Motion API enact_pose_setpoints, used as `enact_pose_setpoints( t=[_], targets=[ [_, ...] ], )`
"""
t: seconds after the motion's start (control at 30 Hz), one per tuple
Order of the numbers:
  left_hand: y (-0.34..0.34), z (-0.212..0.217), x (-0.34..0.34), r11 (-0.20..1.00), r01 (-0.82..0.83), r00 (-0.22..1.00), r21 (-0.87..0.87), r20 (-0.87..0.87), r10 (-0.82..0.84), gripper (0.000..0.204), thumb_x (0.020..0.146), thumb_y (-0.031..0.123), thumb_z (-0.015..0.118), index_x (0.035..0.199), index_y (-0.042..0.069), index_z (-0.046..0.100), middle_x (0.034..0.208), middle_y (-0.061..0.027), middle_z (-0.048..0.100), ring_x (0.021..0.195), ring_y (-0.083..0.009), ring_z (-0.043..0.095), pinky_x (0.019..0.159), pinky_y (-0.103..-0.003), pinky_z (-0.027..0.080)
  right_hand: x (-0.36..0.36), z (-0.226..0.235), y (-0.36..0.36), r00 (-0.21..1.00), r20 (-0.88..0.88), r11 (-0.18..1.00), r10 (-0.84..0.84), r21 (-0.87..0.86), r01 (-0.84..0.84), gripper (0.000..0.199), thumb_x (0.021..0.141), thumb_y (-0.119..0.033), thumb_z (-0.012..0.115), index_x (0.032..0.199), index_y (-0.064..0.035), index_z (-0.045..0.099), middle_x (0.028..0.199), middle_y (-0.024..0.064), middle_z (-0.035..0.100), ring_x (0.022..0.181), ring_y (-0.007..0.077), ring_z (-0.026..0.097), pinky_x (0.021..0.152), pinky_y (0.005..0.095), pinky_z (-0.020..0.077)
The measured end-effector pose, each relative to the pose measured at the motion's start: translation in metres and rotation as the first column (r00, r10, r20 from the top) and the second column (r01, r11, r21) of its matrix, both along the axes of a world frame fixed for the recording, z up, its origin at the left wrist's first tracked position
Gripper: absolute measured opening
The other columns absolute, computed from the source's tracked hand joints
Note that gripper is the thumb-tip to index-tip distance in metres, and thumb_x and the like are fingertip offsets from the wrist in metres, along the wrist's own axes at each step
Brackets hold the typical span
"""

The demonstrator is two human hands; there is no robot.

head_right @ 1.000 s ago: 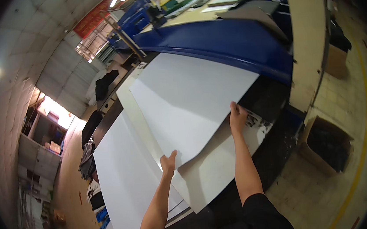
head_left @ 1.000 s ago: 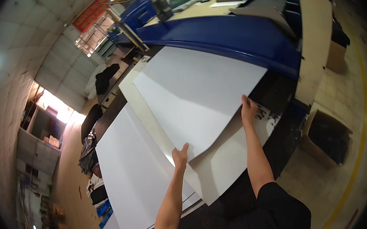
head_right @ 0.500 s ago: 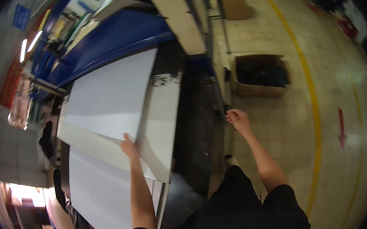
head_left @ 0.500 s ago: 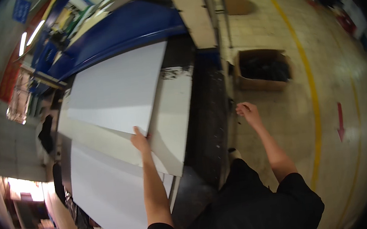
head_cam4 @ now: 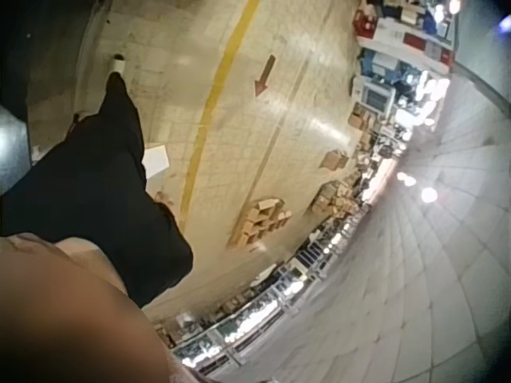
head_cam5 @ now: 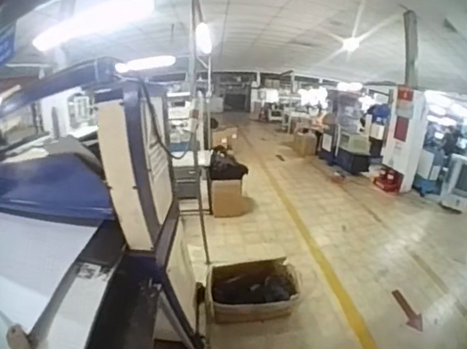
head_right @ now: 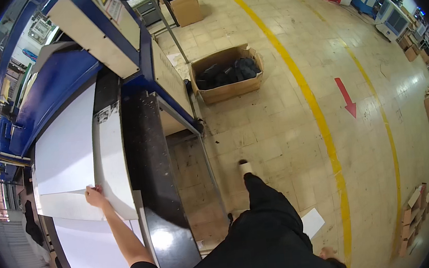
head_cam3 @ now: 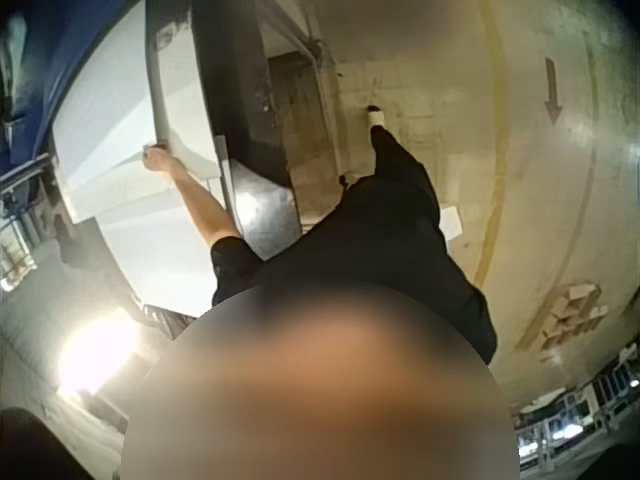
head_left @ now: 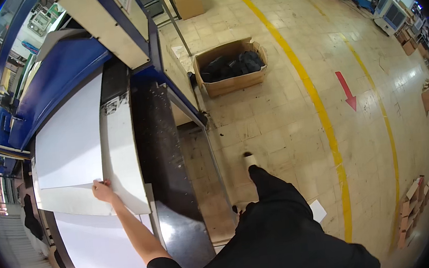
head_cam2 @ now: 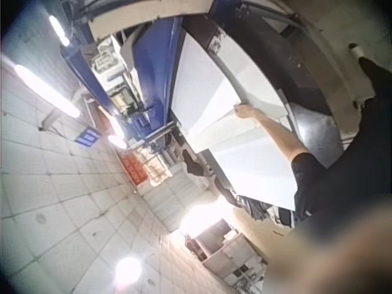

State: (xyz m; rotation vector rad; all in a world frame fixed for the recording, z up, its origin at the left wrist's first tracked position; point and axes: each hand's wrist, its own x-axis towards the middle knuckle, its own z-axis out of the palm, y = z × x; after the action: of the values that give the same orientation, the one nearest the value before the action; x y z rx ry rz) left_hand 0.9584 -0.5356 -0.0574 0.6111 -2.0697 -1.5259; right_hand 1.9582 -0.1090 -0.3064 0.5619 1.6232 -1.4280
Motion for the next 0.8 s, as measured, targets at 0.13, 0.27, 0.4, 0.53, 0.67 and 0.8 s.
enact_pose_setpoints(
  t=[0.13, 0.27, 0.4, 0.53, 0.67, 0.8],
  targets=[
    [-0.028, 0.023, 0.021, 0.998, -0.07, 0.995, 0.006, -0.066, 0.07, 0.031, 0.096, 0.023, 0.047, 0.079, -0.003, 0.051, 0.072, -0.0117, 0.058, 0.061, -0.0176, 0.056, 0.053, -0.028, 0.047, -0.103, 0.001, 0.014, 0.758, 0.073, 0.761, -0.648, 0.021, 0.649, 0.031, 0.091, -0.027, 0.055, 0.104, 0.0002, 0.062, 0.089, 0.0137, 0.067, 0.079, 0.0238, 0.063, 0.073, 0.0386, 0.0504],
    [-0.008, 0.003, 0.025, 0.973, -0.231, 0.97, 0.0, -0.077, 0.231, 0.027, 0.093, 0.021, 0.048, 0.091, -0.006, 0.054, 0.081, -0.0156, 0.062, 0.069, -0.0244, 0.06, 0.058, -0.033, 0.051, -0.222, -0.036, 0.104, 0.152, 0.103, 0.166, -0.983, 0.141, 0.976, 0.04, 0.089, -0.025, 0.058, 0.114, 0.0056, 0.063, 0.1, 0.0148, 0.068, 0.084, 0.0218, 0.064, 0.076, 0.0359, 0.0512],
    [0.057, -0.013, 0.048, 0.672, -0.321, 0.872, -0.667, 0.07, 0.485, 0.041, 0.084, 0.02, 0.056, 0.114, -0.008, 0.054, 0.106, -0.0293, 0.059, 0.095, -0.0406, 0.059, 0.087, -0.046, 0.048, -0.347, -0.009, 0.276, 0.362, -0.062, 0.332, -0.93, 0.281, 0.901, 0.03, 0.094, -0.019, 0.047, 0.115, -0.0015, 0.061, 0.094, 0.0117, 0.068, 0.079, 0.0192, 0.066, 0.068, 0.0317, 0.0507],
    [0.14, -0.015, 0.075, 0.599, -0.32, 0.81, -0.734, 0.116, 0.574, 0.043, 0.085, 0.024, 0.056, 0.119, -0.002, 0.055, 0.122, -0.0343, 0.047, 0.114, -0.0456, 0.047, 0.097, -0.05, 0.04, -0.422, 0.011, 0.456, 0.524, -0.039, 0.508, -0.851, 0.199, 0.838, 0.029, 0.095, -0.023, 0.048, 0.115, -0.0046, 0.058, 0.093, 0.0089, 0.067, 0.08, 0.0175, 0.066, 0.067, 0.0309, 0.0508],
    [0.31, -0.033, 0.123, 0.339, -0.381, 0.894, -0.86, -0.25, 0.371, 0.033, 0.087, 0.013, 0.05, 0.117, 0.003, 0.057, 0.131, -0.0271, 0.045, 0.12, -0.0422, 0.044, 0.102, -0.049, 0.034, -0.489, 0.003, 0.634, 0.606, -0.086, 0.548, -0.791, 0.342, 0.763, 0.03, 0.094, -0.025, 0.051, 0.114, -0.0044, 0.058, 0.092, 0.0098, 0.067, 0.077, 0.0178, 0.065, 0.064, 0.0307, 0.0504],
    [0.528, -0.116, 0.157, 0.468, 0.095, 0.979, -0.879, 0.167, 0.116, 0.033, 0.078, 0.003, 0.056, 0.111, 0.005, 0.059, 0.125, -0.023, 0.049, 0.121, -0.0406, 0.042, 0.103, -0.05, 0.032, -0.583, -0.01, 0.751, 0.309, -0.219, 0.244, -0.925, 0.281, 0.928, 0.037, 0.091, -0.031, 0.054, 0.116, -0.0035, 0.057, 0.093, 0.0114, 0.065, 0.081, 0.0194, 0.064, 0.069, 0.0323, 0.0513]
  ],
)
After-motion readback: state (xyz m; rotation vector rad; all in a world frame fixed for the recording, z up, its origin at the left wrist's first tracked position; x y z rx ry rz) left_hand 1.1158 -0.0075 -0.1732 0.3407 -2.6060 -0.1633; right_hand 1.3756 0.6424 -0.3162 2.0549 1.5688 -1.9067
